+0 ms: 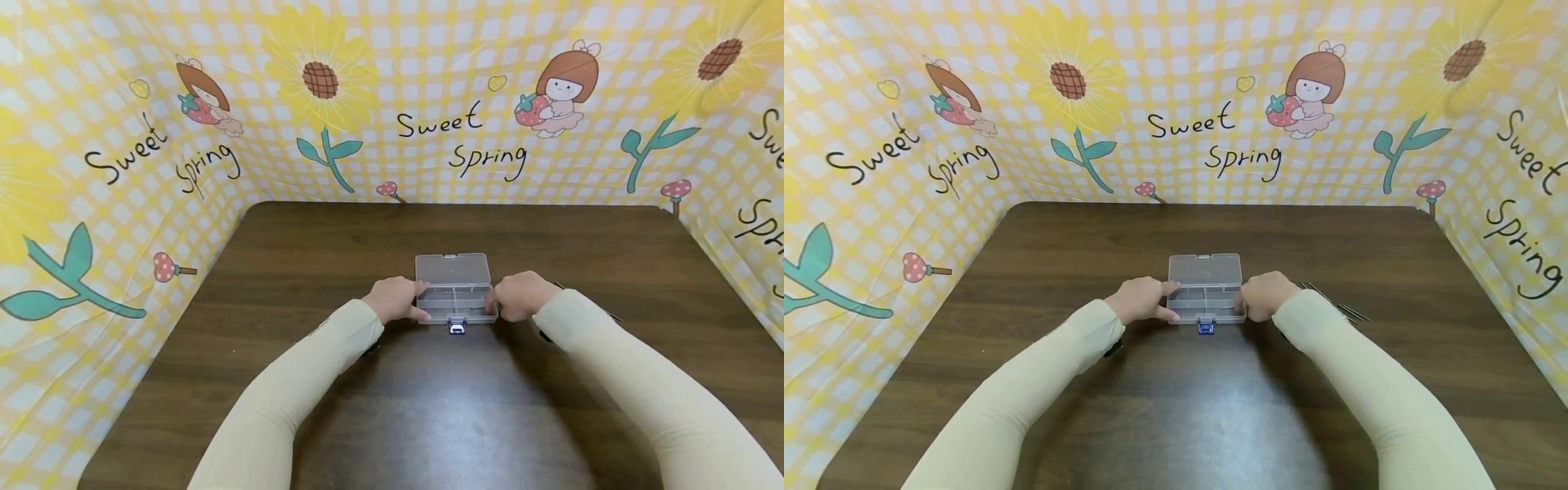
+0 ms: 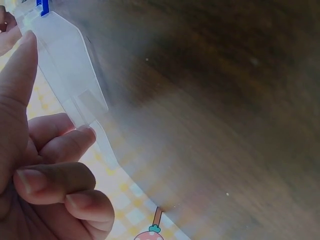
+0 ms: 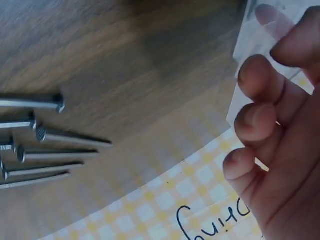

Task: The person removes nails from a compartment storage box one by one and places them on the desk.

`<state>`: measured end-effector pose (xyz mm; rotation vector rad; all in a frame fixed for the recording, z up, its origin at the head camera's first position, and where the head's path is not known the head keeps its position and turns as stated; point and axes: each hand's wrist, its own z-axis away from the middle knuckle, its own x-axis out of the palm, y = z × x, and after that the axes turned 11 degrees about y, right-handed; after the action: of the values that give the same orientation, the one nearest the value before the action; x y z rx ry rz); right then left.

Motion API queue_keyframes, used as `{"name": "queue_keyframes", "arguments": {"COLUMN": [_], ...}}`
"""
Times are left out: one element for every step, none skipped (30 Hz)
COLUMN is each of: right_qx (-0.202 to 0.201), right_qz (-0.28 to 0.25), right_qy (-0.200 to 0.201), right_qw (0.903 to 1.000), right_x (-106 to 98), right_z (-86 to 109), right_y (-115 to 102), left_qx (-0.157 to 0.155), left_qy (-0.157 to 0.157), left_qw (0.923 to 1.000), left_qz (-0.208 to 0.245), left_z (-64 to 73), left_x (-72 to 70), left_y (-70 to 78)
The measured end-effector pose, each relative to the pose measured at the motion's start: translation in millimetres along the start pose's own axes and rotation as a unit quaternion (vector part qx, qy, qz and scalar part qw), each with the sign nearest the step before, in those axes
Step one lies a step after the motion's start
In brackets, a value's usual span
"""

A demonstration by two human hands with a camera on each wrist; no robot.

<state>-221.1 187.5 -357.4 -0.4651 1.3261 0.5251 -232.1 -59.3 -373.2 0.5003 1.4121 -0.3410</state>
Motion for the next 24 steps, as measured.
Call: {"name": "queue_keyframes", "arguments": {"right_qx": [-0.002, -0.005, -0.009, -0.01, -0.008, -0.005, -0.001, 0.001, 0.004, 0.008, 0.01, 0.01, 0.011, 0.012, 0.015, 0.018, 0.018, 0.017, 0.017, 0.017, 0.015, 0.011, 0.009, 0.011], "right_qz": [0.004, 0.006, 0.005, 0.004, 0.002, 0.0, -0.001, -0.002, -0.002, -0.004, -0.008, -0.013, -0.02, -0.027, -0.033, -0.041, -0.046, -0.05, -0.054, -0.059, -0.067, -0.074, -0.081, -0.088], "right_qy": [0.002, 0.003, 0.003, 0.001, -0.004, -0.011, -0.016, -0.021, -0.025, -0.03, -0.035, -0.036, -0.036, -0.035, -0.033, -0.03, -0.025, -0.017, -0.011, -0.007, -0.005, -0.004, -0.006, -0.011], "right_qw": [1.0, 1.0, 0.9999, 0.9999, 1.0, 0.9999, 0.9999, 0.9998, 0.9997, 0.9995, 0.9993, 0.9992, 0.9991, 0.9989, 0.9988, 0.9986, 0.9985, 0.9985, 0.9983, 0.9981, 0.9976, 0.9972, 0.9966, 0.996], "right_x": [0.3, 0.6, 0.2, 0.3, 0.8, 1.3, 1.8, 2.0, 2.4, 2.9, 3.3, 3.1, 3.1, 2.9, 2.5, 1.9, 1.3, 0.7, 0.2, -0.7, -1.4, -1.7, -1.5, -1.1], "right_z": [0.0, -0.2, -0.1, -0.2, -0.5, -0.7, -0.9, -1.1, -1.4, -1.2, -1.1, -0.9, -0.5, -0.1, 0.4, 0.7, 0.8, 0.9, 0.8, 0.6, 0.3, 0.0, -0.1, 0.0], "right_y": [0.3, 0.4, 0.1, 0.0, -0.3, -0.2, -0.3, -0.3, -0.1, 0.1, 0.3, 0.5, 0.9, 1.4, 1.9, 2.0, 2.1, 2.0, 1.7, 0.7, -0.8, -2.2, -3.5, -4.6], "left_qx": [-0.001, -0.001, -0.001, -0.001, -0.001, -0.001, 0.0, 0.0, 0.0, 0.001, 0.001, 0.002, 0.002, 0.003, 0.004, 0.004, 0.003, 0.002, 0.0, -0.002, -0.004, -0.005, -0.006, -0.005], "left_qy": [0.001, 0.002, 0.002, 0.002, 0.001, 0.0, 0.0, 0.0, 0.001, 0.001, 0.001, 0.001, 0.001, 0.0, 0.0, 0.0, 0.001, 0.001, 0.002, 0.001, 0.001, 0.0, -0.002, -0.003], "left_qw": [1.0, 1.0, 1.0, 1.0, 1.0, 1.0, 1.0, 1.0, 1.0, 1.0, 1.0, 1.0, 1.0, 1.0, 1.0, 1.0, 1.0, 1.0, 1.0, 1.0, 1.0, 1.0, 1.0, 1.0], "left_qz": [0.0, 0.0, 0.0, 0.0, -0.001, 0.0, 0.0, 0.0, -0.001, -0.001, -0.001, 0.0, -0.001, 0.0, -0.001, -0.001, 0.0, 0.0, -0.001, -0.002, -0.003, -0.003, -0.004, -0.005], "left_z": [0.1, 0.1, 0.2, 0.1, 0.0, -0.1, -0.2, -0.4, -0.4, -0.7, -0.7, -1.0, -1.1, -1.2, -1.3, -1.6, -1.7, -2.0, -2.2, -2.5, -2.7, -3.1, -3.4, -3.7], "left_x": [0.4, 0.7, 0.7, 1.0, 1.1, 1.1, 1.0, 0.9, 0.9, 1.1, 1.0, 1.3, 1.5, 1.8, 2.1, 2.5, 2.6, 2.9, 3.1, 3.3, 3.5, 3.8, 4.0, 4.4], "left_y": [-0.7, -1.2, -1.6, -2.0, -2.1, -2.2, -2.2, -2.3, -2.3, -2.1, -1.8, -1.9, -1.8, -1.9, -2.0, -2.1, -2.2, -2.3, -2.4, -2.5, -2.5, -2.4, -2.4, -2.2]}}
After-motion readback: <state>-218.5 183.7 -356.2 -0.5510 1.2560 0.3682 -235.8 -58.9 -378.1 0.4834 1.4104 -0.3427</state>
